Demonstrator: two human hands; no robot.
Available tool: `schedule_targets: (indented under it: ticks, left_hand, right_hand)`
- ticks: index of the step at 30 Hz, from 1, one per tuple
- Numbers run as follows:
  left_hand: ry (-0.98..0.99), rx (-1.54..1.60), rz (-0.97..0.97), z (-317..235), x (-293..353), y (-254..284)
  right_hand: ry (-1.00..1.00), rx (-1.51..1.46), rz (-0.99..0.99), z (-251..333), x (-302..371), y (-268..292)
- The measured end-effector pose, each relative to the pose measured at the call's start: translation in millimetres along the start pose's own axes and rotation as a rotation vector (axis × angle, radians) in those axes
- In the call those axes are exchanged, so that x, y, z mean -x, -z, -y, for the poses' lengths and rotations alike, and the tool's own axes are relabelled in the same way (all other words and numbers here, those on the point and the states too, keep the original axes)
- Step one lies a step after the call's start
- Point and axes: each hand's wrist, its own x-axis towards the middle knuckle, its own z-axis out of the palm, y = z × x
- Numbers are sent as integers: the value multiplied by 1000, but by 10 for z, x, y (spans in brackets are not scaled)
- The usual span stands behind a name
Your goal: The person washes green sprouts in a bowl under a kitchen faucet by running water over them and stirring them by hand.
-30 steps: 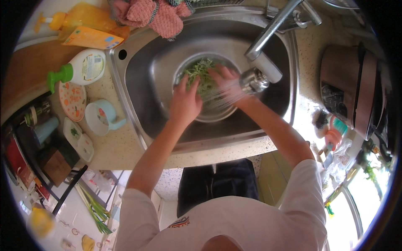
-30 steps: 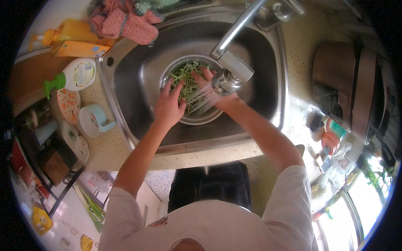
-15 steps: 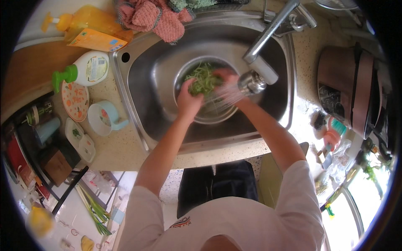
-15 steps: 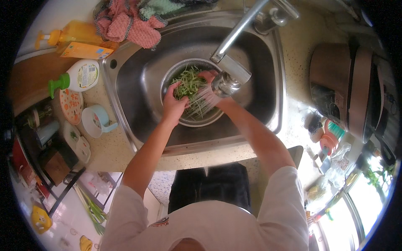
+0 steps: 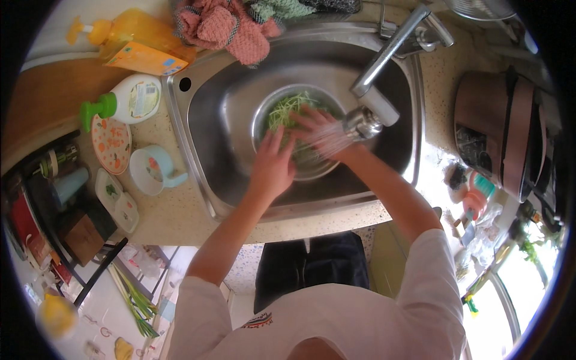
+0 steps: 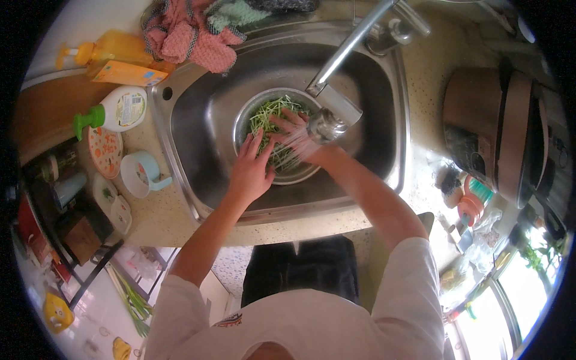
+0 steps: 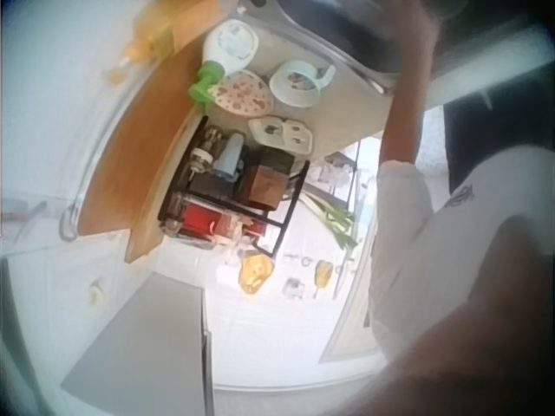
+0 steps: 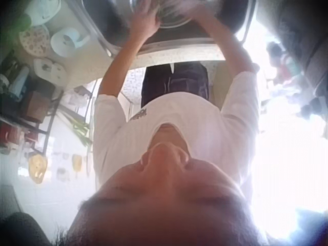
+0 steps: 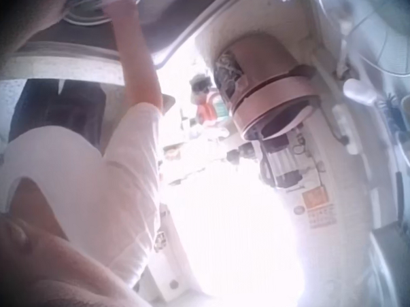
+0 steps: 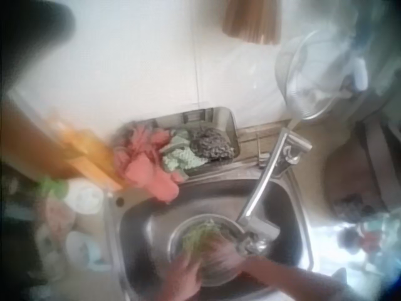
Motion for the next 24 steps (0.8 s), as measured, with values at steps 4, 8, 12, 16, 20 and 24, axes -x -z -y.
schedule_targets:
  ticks: [4, 8, 12, 16, 20, 24]
  left_hand:
    - [72, -1, -33, 1, -194, -119]
    - [285, 85, 96, 174, -334, -284]
    - [278, 332, -30, 300, -362, -370]
    - [569, 909, 32, 349, -125, -268]
    - [597, 1316, 95, 301, -10, -87]
    - [692, 1420, 135, 220, 118, 88]
  right_hand:
    - [-208, -31, 117, -72, -105, 14]
    - [-367, -105, 222, -52, -120, 36]
    - [-416, -456, 27, -137, 252, -85]
    - [-221, -291, 131, 360, 359, 388]
    - [12, 48, 243, 411, 305, 319]
    - [71, 90, 153, 270, 84, 61]
